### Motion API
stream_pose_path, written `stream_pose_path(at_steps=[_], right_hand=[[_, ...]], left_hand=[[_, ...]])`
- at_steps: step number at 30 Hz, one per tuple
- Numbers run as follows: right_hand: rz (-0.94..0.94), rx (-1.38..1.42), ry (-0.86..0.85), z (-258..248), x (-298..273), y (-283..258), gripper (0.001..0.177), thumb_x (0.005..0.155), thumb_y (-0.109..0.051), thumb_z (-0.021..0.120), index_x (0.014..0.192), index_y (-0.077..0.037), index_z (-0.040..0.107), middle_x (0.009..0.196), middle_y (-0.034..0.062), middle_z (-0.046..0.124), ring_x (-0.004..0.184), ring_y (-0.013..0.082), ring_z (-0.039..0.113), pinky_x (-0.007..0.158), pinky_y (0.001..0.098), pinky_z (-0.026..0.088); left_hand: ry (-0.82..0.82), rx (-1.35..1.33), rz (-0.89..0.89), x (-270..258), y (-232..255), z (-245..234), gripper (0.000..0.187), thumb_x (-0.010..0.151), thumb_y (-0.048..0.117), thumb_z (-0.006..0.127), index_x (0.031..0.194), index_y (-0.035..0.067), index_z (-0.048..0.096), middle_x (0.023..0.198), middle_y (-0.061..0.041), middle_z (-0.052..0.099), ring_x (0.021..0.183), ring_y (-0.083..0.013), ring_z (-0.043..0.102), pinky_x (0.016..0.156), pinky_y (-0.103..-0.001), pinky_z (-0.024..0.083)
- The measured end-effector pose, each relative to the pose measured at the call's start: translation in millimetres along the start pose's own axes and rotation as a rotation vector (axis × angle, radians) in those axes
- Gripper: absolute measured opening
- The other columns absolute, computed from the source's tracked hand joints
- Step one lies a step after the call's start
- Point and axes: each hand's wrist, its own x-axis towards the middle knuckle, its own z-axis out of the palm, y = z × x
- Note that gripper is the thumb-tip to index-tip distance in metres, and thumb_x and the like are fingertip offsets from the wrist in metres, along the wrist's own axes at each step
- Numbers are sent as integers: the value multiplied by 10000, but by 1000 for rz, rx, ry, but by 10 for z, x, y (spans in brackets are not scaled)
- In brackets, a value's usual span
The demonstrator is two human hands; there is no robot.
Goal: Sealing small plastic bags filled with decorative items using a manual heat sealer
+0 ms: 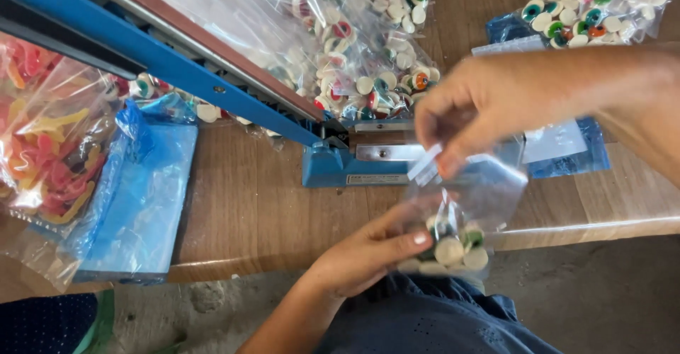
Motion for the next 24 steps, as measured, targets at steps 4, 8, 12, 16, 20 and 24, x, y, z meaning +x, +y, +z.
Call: stream_pose_path(at_steps=[4,8,12,16,20,24], right_hand=[[-161,-128,145,-239,187,-125,123,861,-130,832,984,-121,833,873,29,826,762,175,737,777,299,559],[-214,-89,169,-302,553,-154,153,862,-150,851,997,-94,805,808,51,758,652,185,586,649,311,449],[-315,-8,240,-249,950,12,179,941,-242,799,919,-72,748,696,65,661,591,154,565,596,299,456],[-638,-245,486,-102,1437,314,346,977,-364,758,744,-115,706,541,-4,534,481,119,451,556,312,354],[-723,-481,657,-22,1723,473,355,953,-483,758,780,-175,721,543,-8,616,504,183,568,503,374,420],[-780,-721,799,53,1821,571,402,1026,-533,681,800,-206,622,581,-18,626,511,222,614,458,377,426]], left_hand=[[198,-311,-15,73,-310,-96,454,959,168,694,1377,39,570,1335,-153,659,1221,-297,655,1099,-462,556],[283,-309,18,148,-192,-110,399,971,208,681,1308,4,619,1279,-164,692,1179,-328,691,1044,-459,589],[336,-344,-25,155,-55,-106,476,949,296,675,1296,-25,617,1278,-210,694,1183,-353,690,997,-416,600],[374,-385,-63,156,19,-104,438,962,276,650,1281,-23,625,1298,-196,680,1198,-381,681,991,-416,599],[357,-440,-53,179,-67,-197,401,981,266,649,1265,-17,634,1268,-169,685,1202,-345,674,1019,-440,596],[259,-464,-30,174,-77,-261,418,1005,244,642,1318,-31,616,1348,-203,662,1259,-349,647,1030,-426,588]])
